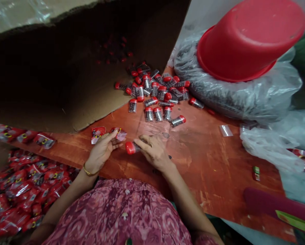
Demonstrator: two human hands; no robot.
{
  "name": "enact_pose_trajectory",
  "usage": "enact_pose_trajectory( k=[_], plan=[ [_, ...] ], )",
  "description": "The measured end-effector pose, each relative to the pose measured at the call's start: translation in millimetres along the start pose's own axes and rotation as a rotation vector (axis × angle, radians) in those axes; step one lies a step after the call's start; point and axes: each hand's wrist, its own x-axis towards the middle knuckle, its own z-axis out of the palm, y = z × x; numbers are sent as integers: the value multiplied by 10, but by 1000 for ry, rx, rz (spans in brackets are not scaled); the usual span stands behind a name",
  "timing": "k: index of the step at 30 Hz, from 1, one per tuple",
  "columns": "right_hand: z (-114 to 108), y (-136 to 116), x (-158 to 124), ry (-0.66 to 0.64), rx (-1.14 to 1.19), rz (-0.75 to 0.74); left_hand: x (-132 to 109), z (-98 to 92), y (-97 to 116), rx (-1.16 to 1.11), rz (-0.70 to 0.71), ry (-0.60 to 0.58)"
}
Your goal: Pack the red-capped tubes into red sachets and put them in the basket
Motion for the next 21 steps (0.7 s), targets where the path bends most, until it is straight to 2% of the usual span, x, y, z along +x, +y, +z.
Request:
enact_pose_trajectory(
  k=[3,6,14,21],
  plan=[
    [-12,-93,42,93,-130,-38,-13,39,-20,42,6,-30],
    [22,-98,77,129,-210,-47,-37,56,-21,90,52,-47],
    [205,-181,33,237,-83,35,-66,124,-35,129,216,-44],
    [352,-185,9,344,-115,126,-33,146,-118,130,229,-82]
  ],
)
